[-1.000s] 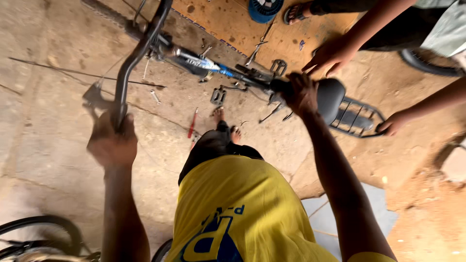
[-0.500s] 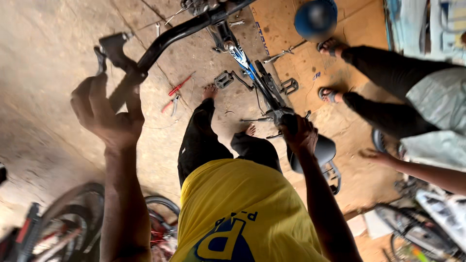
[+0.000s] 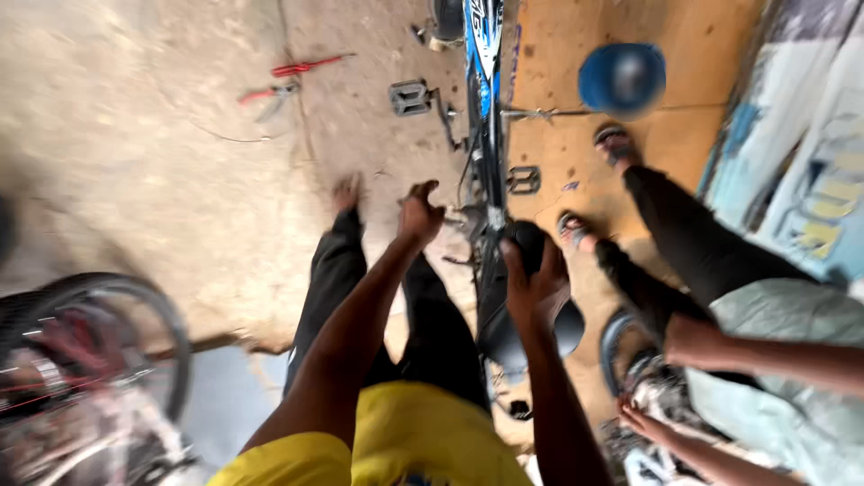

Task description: The person replaces and adjusts a brake cable on a bicycle using pliers and a screwdriver, pulling the cable through the housing and securing it to the brake lever and caliper.

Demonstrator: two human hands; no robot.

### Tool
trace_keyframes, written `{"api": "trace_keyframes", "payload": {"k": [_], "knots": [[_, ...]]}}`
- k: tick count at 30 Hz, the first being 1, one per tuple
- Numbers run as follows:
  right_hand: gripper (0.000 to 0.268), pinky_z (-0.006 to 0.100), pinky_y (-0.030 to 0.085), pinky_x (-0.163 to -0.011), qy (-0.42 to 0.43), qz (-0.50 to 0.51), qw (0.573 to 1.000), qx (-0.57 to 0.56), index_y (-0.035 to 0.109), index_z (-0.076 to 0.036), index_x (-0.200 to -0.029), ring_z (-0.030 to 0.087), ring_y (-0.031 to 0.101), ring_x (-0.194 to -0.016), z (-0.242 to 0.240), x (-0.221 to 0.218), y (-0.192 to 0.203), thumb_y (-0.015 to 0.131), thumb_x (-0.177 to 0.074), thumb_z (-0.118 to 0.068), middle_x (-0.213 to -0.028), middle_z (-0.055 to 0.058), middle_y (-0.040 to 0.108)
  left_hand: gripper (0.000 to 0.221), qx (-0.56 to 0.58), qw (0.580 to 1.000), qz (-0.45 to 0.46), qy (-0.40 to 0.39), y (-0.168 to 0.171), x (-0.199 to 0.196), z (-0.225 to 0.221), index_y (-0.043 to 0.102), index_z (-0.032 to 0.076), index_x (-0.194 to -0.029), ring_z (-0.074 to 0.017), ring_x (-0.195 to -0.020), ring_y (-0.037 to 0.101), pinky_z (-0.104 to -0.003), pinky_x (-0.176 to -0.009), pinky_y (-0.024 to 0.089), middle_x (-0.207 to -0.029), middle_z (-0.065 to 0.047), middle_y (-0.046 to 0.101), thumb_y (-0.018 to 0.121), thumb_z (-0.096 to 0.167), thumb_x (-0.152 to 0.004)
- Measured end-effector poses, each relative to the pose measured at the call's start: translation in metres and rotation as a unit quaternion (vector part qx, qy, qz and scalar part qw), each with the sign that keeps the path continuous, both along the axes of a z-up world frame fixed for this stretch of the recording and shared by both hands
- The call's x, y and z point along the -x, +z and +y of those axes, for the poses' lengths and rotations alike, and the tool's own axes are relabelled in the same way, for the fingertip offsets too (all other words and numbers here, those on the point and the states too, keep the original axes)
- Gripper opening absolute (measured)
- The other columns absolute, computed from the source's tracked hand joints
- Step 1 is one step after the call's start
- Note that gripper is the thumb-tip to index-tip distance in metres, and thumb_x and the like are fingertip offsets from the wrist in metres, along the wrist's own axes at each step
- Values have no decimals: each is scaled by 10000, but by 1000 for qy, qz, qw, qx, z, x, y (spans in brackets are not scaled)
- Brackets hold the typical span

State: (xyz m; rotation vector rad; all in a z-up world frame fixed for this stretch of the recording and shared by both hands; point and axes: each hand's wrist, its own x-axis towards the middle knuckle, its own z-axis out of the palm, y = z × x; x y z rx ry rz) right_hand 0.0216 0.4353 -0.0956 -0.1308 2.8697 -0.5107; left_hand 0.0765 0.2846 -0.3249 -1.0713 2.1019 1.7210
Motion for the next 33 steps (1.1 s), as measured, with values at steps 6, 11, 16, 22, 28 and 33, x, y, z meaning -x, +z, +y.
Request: {"api": "trace_keyframes", "payload": {"k": [6,11,16,22,28,33], "knots": [[507,402,576,-810,-31,26,995,89,655,24,-1266,278,720,-912,-2,-2,-8,744,-937,-351,-1061,171,731,735,-94,994,13,57,-86,30,57,514,34,-1398,-401,-1265,548,-450,-1015,454,-1459,-217,514,819,58,-730],[423,366,543,-896,11,58,997,57,654,55,-1285,234,671,-982,11,-7,-11,720,-1030,-276,-1135,170,714,189,-21,953,30,-301,-145,-8,60,730,131,-1181,-357,-1198,657,-444,-1020,545,-1247,-175,695,645,148,-1013],[349,331,518,-852,-5,53,997,56,641,79,-1222,176,604,-948,21,-8,-9,685,-1092,-241,-1021,97,682,396,-137,984,70,-95,-139,-50,54,676,96,-1219,-369,-1190,634,-439,-999,525,-1310,-174,644,657,80,-823],[397,267,474,-669,-67,45,990,112,627,98,-1090,126,551,-753,8,-8,-7,685,-1137,-292,-884,105,627,565,-173,978,111,-25,-135,9,62,593,129,-1361,-355,-1181,609,-422,-978,525,-1413,-165,555,704,173,-809],[421,304,534,-722,-40,-36,996,78,644,71,-1149,149,635,-811,253,78,-44,662,-1028,-332,-925,106,674,320,-84,972,46,-214,-136,-4,73,703,119,-1205,-333,-1003,680,-451,-885,562,-1121,-180,670,685,174,-890],[345,315,512,-772,251,-313,898,-181,692,61,-1072,120,637,-847,266,251,-102,613,-1014,-270,-887,120,729,205,-419,898,83,107,-110,1,51,699,39,-947,-186,-660,671,-406,-660,612,-785,-104,678,628,213,-1027]]}}
